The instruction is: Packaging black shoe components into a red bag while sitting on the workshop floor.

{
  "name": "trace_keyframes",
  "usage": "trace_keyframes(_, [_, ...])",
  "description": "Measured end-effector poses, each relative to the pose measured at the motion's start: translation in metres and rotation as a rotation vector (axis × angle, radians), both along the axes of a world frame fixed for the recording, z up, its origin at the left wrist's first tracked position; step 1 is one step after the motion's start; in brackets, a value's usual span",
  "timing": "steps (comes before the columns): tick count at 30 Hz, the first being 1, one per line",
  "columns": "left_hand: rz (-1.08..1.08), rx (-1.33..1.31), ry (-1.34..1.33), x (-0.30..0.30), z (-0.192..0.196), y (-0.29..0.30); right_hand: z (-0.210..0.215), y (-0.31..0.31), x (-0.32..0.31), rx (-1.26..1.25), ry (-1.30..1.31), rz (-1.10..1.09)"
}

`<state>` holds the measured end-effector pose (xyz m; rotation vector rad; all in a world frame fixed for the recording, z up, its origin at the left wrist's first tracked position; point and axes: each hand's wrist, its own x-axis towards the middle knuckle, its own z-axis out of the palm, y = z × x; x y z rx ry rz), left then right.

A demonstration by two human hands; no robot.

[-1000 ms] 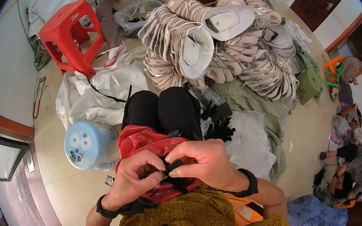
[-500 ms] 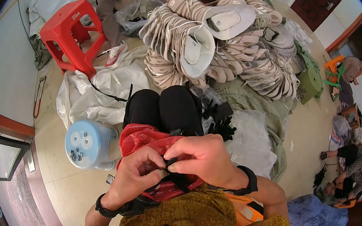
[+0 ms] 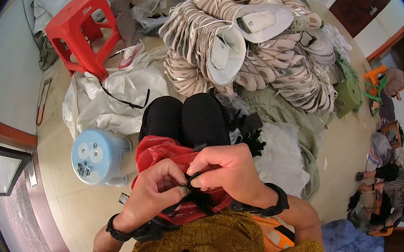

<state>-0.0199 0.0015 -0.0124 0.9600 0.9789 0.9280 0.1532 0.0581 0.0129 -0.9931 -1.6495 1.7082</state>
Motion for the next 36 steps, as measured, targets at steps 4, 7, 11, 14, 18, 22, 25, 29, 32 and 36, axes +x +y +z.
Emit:
trace_keyframes(4, [0.048,-0.006,-0.058,0.003,-0.002,-0.002,0.0,0.003,-0.004,0.776,-0.073,0.076])
trace_keyframes(7, [0.045,0.092,0.054,0.003,-0.002,-0.001,0.004,-0.006,-0.008,0.954,-0.101,0.055])
trace_keyframes(11, [-0.022,0.103,0.057,0.001,0.001,-0.002,0.002,0.001,-0.001,0.79,-0.097,0.067])
trace_keyframes(14, [0.003,0.055,0.027,0.003,0.0,-0.004,0.003,-0.001,0.0,0.214,0.005,0.014])
trace_keyframes(18, [0.096,0.169,-0.004,0.007,-0.011,-0.008,0.004,-0.001,0.001,0.186,0.015,0.011])
trace_keyframes(22, [0.135,0.266,0.049,0.009,-0.01,-0.006,0.01,0.001,0.0,0.319,-0.078,0.022])
trace_keyframes(25, [0.146,0.327,0.211,0.007,0.0,-0.006,0.011,0.003,0.0,0.299,-0.15,0.057])
trace_keyframes(29, [0.123,0.395,0.323,0.006,0.005,-0.006,0.009,0.003,-0.001,0.36,-0.165,0.055])
trace_keyframes(32, [0.13,0.417,0.346,0.008,0.006,-0.007,0.009,0.004,-0.002,0.503,-0.187,0.093])
trace_keyframes(36, [0.154,0.349,0.219,0.01,0.002,-0.007,0.01,0.005,-0.003,0.547,-0.192,0.103])
